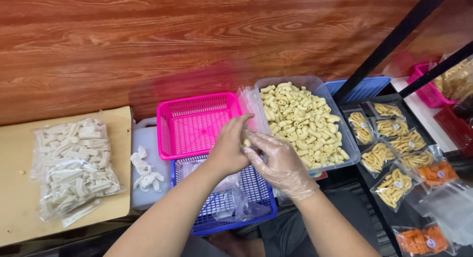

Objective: The person fills small plastic bags with snacks from a large container and places the filled bags into a pink basket.

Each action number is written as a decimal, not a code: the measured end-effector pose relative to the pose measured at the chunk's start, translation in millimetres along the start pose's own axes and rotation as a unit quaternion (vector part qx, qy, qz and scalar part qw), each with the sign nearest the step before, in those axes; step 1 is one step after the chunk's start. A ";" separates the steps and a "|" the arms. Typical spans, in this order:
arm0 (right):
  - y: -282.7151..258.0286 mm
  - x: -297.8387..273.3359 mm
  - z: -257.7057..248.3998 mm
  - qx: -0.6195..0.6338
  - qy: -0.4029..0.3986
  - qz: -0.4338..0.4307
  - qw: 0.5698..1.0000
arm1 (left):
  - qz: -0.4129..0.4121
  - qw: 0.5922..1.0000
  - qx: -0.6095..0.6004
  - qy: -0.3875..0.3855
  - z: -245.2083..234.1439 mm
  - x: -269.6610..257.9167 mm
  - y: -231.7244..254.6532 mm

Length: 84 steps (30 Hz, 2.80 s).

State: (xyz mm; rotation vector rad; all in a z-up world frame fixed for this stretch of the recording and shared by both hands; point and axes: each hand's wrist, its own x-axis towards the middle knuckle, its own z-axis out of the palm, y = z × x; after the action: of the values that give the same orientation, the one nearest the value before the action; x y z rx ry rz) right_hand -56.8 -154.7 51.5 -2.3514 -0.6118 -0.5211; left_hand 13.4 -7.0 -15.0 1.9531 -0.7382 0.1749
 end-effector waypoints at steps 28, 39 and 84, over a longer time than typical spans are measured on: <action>45.7 -4.7 4.6 0.257 0.007 0.115 0.960 | -0.183 0.946 -0.264 0.030 -15.7 1.2 -14.6; 60.1 2.7 18.4 0.120 0.045 0.146 0.981 | -0.149 0.955 -0.245 0.073 -11.5 8.5 -24.8; 41.7 45.9 -40.5 -0.069 -0.163 -0.051 0.983 | -0.233 0.855 -0.445 0.131 -13.7 18.1 7.2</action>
State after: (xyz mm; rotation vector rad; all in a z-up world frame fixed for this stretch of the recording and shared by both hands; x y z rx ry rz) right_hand -5.1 -197.1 83.4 -2.5716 -0.8725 -0.2263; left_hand 26.4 -5.2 4.8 1.1176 -0.0841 -0.1783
